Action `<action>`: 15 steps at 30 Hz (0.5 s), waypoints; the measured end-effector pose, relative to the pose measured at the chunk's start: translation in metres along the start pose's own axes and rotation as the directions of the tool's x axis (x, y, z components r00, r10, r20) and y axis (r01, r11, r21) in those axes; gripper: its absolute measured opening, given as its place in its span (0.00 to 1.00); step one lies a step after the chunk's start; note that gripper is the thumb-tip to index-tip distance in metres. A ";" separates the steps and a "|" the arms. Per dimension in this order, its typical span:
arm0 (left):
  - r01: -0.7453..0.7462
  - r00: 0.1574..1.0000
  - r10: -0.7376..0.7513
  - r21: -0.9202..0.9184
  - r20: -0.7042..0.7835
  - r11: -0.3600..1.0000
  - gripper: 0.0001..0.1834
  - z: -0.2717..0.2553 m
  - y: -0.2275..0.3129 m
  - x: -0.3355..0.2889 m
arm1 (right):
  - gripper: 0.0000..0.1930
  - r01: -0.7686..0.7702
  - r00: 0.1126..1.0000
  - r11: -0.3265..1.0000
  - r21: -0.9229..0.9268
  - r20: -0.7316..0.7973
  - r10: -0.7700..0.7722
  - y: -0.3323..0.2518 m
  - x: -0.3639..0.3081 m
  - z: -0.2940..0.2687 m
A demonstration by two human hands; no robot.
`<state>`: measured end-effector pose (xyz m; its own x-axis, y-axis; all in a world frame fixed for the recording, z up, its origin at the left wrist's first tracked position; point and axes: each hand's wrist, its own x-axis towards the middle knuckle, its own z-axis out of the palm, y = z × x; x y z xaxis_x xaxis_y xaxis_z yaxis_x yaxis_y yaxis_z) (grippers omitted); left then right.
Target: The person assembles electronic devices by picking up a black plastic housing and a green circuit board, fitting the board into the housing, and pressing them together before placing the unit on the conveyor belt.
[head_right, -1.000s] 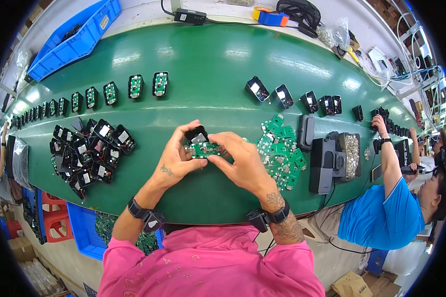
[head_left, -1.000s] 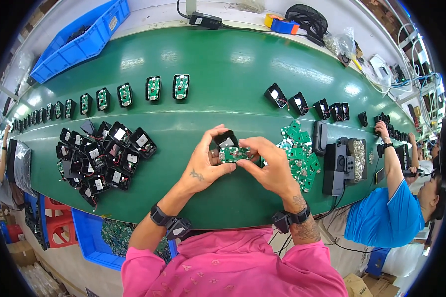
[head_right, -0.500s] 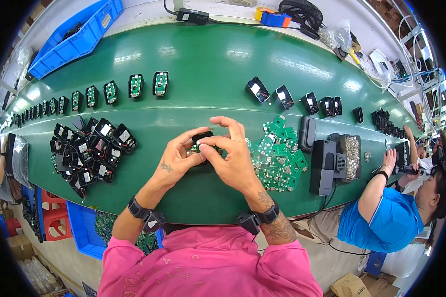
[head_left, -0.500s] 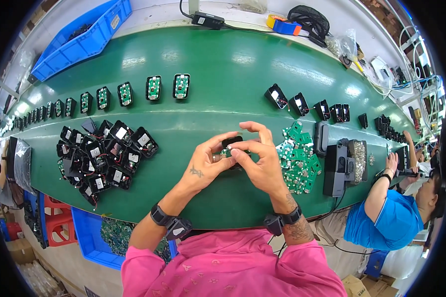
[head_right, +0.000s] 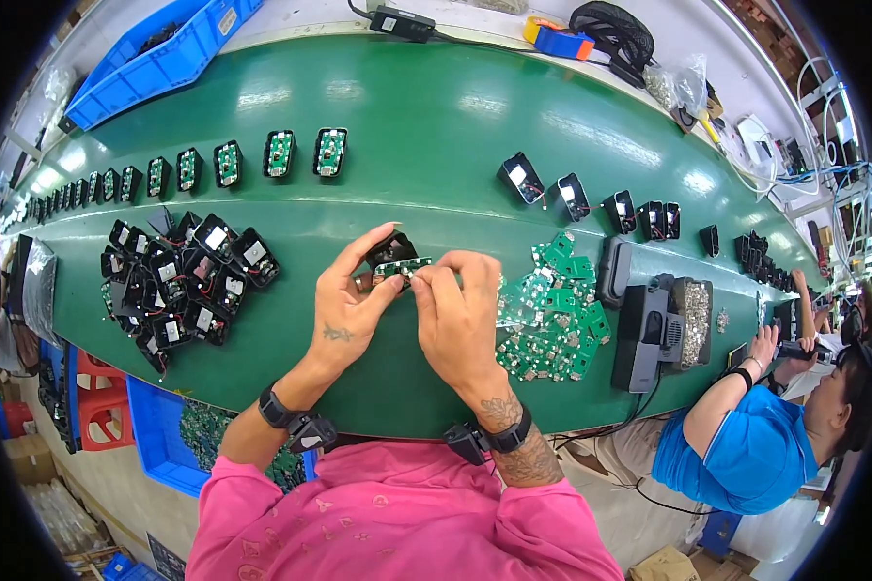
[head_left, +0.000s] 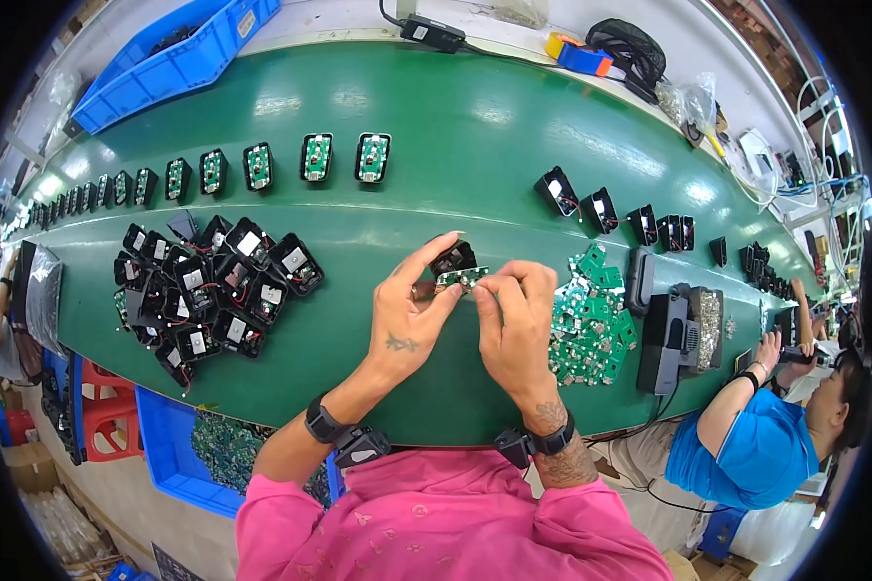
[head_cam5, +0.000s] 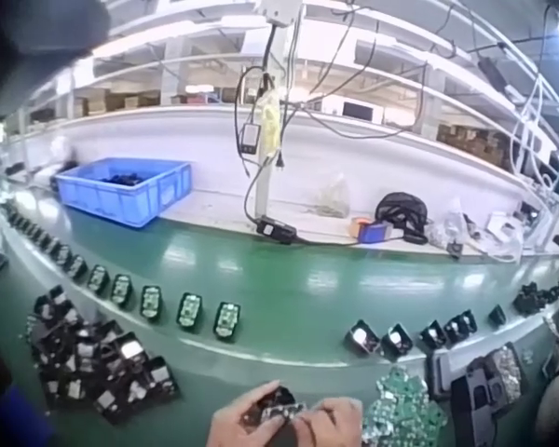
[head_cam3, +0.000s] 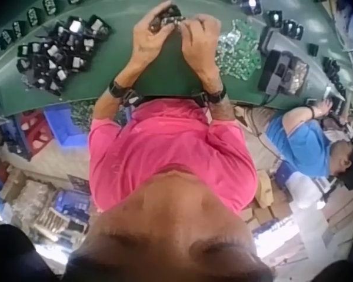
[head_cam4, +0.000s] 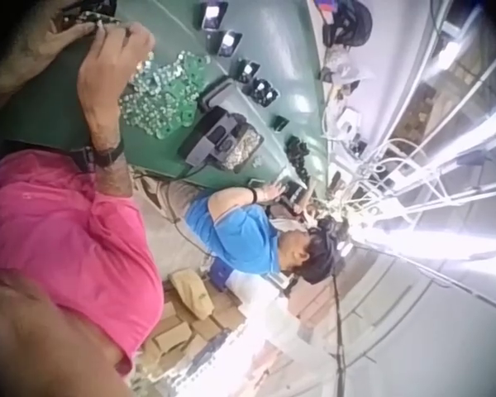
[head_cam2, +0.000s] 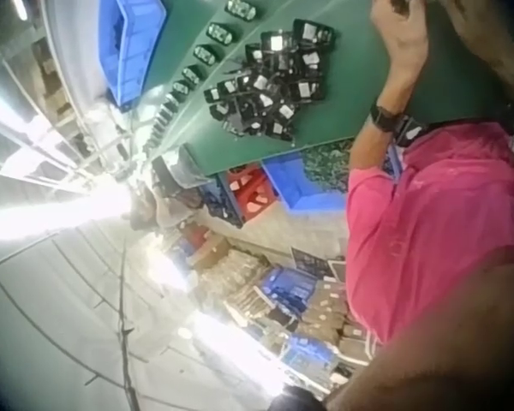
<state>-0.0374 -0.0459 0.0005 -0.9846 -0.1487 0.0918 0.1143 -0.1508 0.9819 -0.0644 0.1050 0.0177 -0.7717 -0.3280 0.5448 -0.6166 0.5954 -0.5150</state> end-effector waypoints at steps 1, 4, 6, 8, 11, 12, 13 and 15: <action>0.001 1.000 -0.001 0.000 -0.002 1.000 0.29 0.000 0.001 0.000 | 0.02 0.004 1.000 0.998 0.063 0.023 -0.006 0.000 0.000 0.000; -0.071 0.997 0.071 0.090 0.005 0.993 0.29 0.000 0.004 0.000 | 0.03 -0.098 0.991 0.977 0.189 0.113 0.077 0.005 -0.003 0.003; -0.117 0.993 0.118 0.102 -0.002 0.988 0.28 0.001 0.003 0.000 | 0.02 -0.099 0.990 0.971 0.217 0.118 0.075 0.007 -0.002 0.002; -0.113 0.994 0.113 0.119 0.010 0.986 0.28 0.001 0.004 0.000 | 0.02 -0.101 0.990 0.965 0.243 0.121 0.073 0.009 -0.001 0.000; -0.084 0.996 0.079 0.161 0.042 0.983 0.28 0.000 0.008 0.001 | 0.02 -0.073 0.984 0.974 0.215 0.175 0.035 0.013 -0.001 -0.004; -0.059 0.997 0.049 0.187 0.059 0.981 0.28 0.000 0.008 0.001 | 0.03 -0.058 0.982 0.980 0.191 0.188 0.021 0.015 -0.002 -0.004; -0.058 0.997 0.048 0.187 0.061 0.981 0.28 0.000 0.008 0.001 | 0.04 -0.042 0.979 0.985 0.166 0.202 0.008 0.016 -0.003 -0.004; -0.080 0.994 0.057 0.286 0.088 0.955 0.28 -0.001 0.008 0.001 | 0.04 -0.008 0.977 0.993 0.116 0.213 -0.017 0.015 -0.003 -0.005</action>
<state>-0.0376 -0.0480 0.0082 -0.9843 -0.0701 0.1618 0.1503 0.1470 0.9777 -0.0700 0.1182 0.0113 -0.7764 -0.4869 0.4003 -0.6245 0.5085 -0.5928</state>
